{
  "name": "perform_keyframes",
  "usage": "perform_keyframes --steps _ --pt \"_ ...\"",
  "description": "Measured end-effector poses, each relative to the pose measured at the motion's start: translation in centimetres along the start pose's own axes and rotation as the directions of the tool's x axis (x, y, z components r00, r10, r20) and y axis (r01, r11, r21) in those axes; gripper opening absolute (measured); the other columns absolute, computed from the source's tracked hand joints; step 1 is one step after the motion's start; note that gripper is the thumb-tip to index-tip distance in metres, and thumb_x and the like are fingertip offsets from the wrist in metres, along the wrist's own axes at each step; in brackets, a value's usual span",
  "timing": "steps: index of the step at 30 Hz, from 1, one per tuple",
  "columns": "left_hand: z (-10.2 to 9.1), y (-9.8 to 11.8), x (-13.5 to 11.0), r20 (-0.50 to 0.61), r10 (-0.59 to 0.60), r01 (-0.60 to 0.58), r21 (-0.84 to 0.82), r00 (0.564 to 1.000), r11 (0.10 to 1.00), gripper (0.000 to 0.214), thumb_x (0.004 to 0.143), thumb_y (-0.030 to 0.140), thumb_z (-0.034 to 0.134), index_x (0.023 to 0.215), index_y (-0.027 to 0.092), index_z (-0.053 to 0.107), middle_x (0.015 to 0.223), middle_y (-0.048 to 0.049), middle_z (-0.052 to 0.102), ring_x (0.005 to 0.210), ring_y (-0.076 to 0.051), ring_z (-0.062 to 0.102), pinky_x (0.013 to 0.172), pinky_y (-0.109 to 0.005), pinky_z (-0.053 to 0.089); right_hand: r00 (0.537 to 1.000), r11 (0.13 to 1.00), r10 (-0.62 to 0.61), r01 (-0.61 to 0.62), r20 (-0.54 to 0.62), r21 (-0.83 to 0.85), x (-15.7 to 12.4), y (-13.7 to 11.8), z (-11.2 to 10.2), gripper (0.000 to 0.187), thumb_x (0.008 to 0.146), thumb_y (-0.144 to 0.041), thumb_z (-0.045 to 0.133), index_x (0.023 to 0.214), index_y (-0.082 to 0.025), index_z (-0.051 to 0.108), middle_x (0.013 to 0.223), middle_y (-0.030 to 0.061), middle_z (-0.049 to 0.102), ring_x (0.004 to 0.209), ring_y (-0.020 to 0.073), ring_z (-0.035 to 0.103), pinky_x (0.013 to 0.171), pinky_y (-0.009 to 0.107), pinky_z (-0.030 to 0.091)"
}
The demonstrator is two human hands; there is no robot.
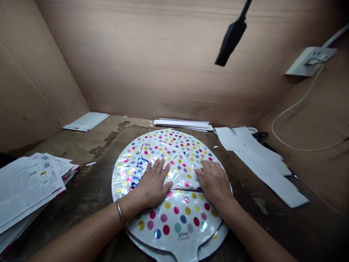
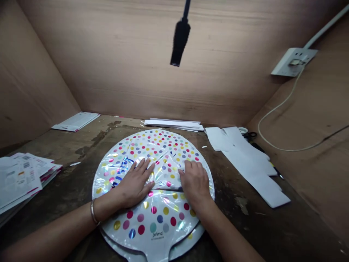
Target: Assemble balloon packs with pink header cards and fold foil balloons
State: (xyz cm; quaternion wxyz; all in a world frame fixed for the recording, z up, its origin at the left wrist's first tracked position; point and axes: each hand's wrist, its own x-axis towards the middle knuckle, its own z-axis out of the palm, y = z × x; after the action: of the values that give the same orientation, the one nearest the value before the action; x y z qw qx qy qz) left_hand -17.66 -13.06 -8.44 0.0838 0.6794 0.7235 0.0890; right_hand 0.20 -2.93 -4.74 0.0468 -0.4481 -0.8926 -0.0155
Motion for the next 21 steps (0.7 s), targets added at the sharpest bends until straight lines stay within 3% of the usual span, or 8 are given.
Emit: perform_keyframes --steps 3,5,8,10,12,14,17,21 --pt "0.1 -0.3 -0.1 -0.009 -0.005 0.005 0.021 1.0 1.0 0.064 0.091 0.051 0.029 0.145 0.018 0.021 0.152 -0.0152 0.013 0.14 -0.032 0.006 0.111 -0.053 0.01 0.934 0.937 -0.339 0.325 0.111 0.129 -2.4 -0.9 -0.2 0.055 0.093 -0.035 0.041 0.142 -0.013 0.03 0.15 0.0108 0.022 0.138 0.0273 0.015 0.111 0.045 0.019" --pt "-0.2 -0.3 -0.1 -0.005 -0.021 0.022 0.026 1.0 0.999 0.065 0.091 0.051 0.029 0.146 0.017 0.02 0.152 -0.0164 0.012 0.14 -0.033 0.005 0.111 -0.053 0.01 0.852 0.878 -0.463 0.403 0.243 0.26 -3.7 -0.5 -0.1 0.064 0.093 -0.045 0.039 0.146 -0.015 0.02 0.152 0.0071 0.013 0.139 0.0254 0.011 0.113 0.045 0.018" --pt "-0.4 0.0 -0.1 0.023 -0.034 0.034 0.017 0.999 0.999 0.067 0.091 0.053 0.028 0.146 0.017 0.019 0.152 -0.0172 0.012 0.139 -0.033 0.005 0.111 -0.053 0.01 0.904 0.971 -0.217 0.161 0.367 0.178 -3.5 1.6 -0.3 0.066 0.093 -0.048 0.036 0.144 -0.008 0.024 0.15 0.0131 0.017 0.137 0.0294 0.017 0.111 0.049 0.022" --pt "-0.4 0.4 -0.1 0.035 -0.034 0.034 0.016 0.999 0.999 0.067 0.091 0.054 0.027 0.146 0.017 0.02 0.152 -0.0175 0.012 0.139 -0.034 0.004 0.111 -0.054 0.01 0.954 0.994 -0.096 0.075 0.286 0.083 -2.2 2.6 -0.7 0.056 0.093 -0.037 0.036 0.138 -0.003 0.036 0.146 0.018 0.028 0.136 0.0312 0.023 0.111 0.049 0.022" --pt "-0.2 0.7 -0.1 0.029 -0.034 0.033 0.024 0.999 0.999 0.067 0.09 0.053 0.027 0.145 0.017 0.02 0.152 -0.018 0.012 0.139 -0.034 0.004 0.11 -0.054 0.01 0.977 0.982 -0.165 0.151 0.132 0.112 -0.5 2.2 -0.9 0.05 0.094 -0.029 0.034 0.136 -0.004 0.041 0.145 0.0171 0.031 0.136 0.0294 0.023 0.112 0.047 0.022" --pt "0.0 0.5 -0.2 0.016 -0.031 0.03 0.03 0.999 0.999 0.068 0.09 0.054 0.027 0.146 0.016 0.02 0.151 -0.0186 0.012 0.139 -0.033 0.004 0.111 -0.054 0.01 0.943 0.927 -0.328 0.311 0.051 0.212 0.7 0.6 -0.3 0.048 0.094 -0.028 0.034 0.138 -0.01 0.039 0.148 0.0121 0.028 0.137 0.0263 0.02 0.112 0.044 0.024" --pt "-0.5 -1.3 -0.1 0.014 -0.039 0.039 0.026 0.999 0.999 0.072 0.088 0.061 0.027 0.146 0.019 0.02 0.152 -0.0167 0.012 0.14 -0.031 0.006 0.111 -0.052 0.011 0.888 0.863 -0.448 0.401 0.1 0.308 1.5 -2.1 1.3 0.049 0.094 -0.031 0.037 0.141 -0.017 0.036 0.149 0.0082 0.027 0.137 0.026 0.02 0.112 0.044 0.023" --pt "-2.5 -5.0 0.1 -0.037 -0.322 0.324 0.092 0.946 0.942 0.059 0.091 0.05 0.032 0.141 0.018 0.032 0.15 -0.0171 0.021 0.139 -0.032 0.015 0.108 -0.057 0.015 0.898 0.876 -0.411 0.342 0.155 0.339 1.5 -2.9 2.8 0.047 0.096 -0.04 0.03 0.142 -0.029 0.031 0.151 0.0004 0.022 0.139 0.0241 0.013 0.112 0.047 0.017"
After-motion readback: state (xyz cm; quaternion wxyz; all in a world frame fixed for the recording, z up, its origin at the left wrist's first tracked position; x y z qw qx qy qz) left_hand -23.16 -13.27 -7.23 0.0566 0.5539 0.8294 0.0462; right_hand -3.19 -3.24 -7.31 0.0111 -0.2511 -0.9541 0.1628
